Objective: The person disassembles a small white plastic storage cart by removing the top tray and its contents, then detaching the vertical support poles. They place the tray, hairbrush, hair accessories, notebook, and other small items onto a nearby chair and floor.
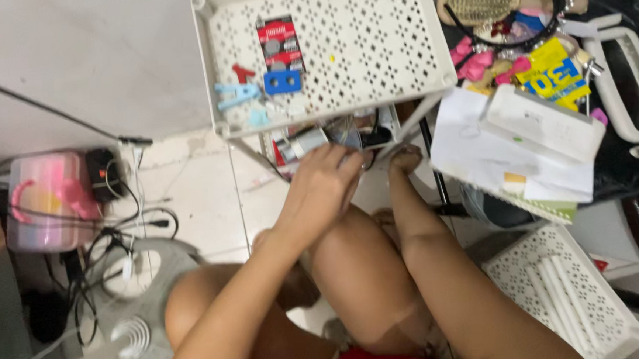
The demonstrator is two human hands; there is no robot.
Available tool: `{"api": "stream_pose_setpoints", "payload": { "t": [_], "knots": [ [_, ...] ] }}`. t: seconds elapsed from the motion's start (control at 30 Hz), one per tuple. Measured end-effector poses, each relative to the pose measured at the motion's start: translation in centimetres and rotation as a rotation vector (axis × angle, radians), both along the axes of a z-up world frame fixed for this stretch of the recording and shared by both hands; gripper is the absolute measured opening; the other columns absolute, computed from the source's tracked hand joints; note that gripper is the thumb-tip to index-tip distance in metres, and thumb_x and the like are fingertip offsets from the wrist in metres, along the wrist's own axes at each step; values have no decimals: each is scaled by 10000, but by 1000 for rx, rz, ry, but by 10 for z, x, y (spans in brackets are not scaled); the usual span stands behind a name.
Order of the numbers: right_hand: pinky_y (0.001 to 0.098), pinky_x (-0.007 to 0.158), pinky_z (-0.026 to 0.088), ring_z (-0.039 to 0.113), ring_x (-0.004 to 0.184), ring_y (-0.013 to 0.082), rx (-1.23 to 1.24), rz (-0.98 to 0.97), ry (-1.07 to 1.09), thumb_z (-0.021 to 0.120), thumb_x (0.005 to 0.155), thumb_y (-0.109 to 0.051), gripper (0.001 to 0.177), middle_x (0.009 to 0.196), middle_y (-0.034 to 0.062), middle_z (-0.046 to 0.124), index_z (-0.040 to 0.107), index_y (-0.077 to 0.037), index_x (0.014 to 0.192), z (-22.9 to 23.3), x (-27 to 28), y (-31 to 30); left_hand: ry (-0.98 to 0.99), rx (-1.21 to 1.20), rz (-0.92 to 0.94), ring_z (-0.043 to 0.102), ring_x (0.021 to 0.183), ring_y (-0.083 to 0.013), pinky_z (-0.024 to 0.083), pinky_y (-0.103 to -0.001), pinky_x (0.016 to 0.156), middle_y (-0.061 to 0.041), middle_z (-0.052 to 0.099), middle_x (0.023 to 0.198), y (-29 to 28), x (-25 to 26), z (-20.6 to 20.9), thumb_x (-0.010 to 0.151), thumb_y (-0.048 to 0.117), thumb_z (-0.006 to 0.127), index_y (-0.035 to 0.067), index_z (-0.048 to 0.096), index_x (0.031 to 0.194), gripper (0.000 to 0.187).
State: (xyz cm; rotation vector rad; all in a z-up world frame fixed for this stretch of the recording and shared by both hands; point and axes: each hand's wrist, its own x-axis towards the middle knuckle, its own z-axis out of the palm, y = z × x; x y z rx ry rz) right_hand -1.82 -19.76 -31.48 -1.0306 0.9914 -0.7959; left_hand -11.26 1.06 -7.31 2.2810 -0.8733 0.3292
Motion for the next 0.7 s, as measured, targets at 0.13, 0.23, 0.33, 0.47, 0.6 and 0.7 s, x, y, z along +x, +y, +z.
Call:
{"api": "stream_pose_setpoints", "payload": {
  "t": [0.13,0.23,0.33,0.47,0.6,0.7],
  "knots": [
    [415,794,602,680,918,286,432,-207,-341,590,814,2,175,1094,136,690,663,53,965,-30,12,-24,93,-33,-77,624,963,-332,496,-451,871,-118,669,1007,9,19,0,872,44,693,57,696,1104,232],
    [419,771,583,668,894,290,285,-54,-56,623,856,-71,184,1062,156,676,652,51,990,-56,33,-35,176,-34,-122,629,944,-326,495,-450,844,-118,681,995,8,30,-2,863,41,692,57,702,1110,247],
    [406,743,559,645,861,272,273,13,31,616,873,-92,177,1026,140,659,647,38,990,-86,53,-40,189,-44,-126,629,947,-332,500,-457,867,-128,674,976,5,33,0,862,49,698,46,702,1121,260],
    [388,705,526,615,817,248,273,76,94,608,896,-119,171,978,119,636,640,21,989,-124,70,-51,207,-65,-119,636,970,-323,516,-442,896,-119,690,1036,-2,32,2,889,65,703,43,693,1132,244],
    [370,667,494,585,773,224,273,119,133,600,919,-146,169,929,97,613,634,4,989,-150,75,-55,215,-38,-131,640,983,-323,515,-440,889,-123,681,1026,-7,36,0,880,67,705,40,699,1136,257],
    [356,638,470,562,740,205,223,92,156,594,936,-166,170,893,81,596,629,-9,989,-155,72,-56,216,-27,-106,639,962,-322,512,-441,873,-118,684,1010,-10,37,-1,880,74,705,41,705,1124,246]
  ]
}}
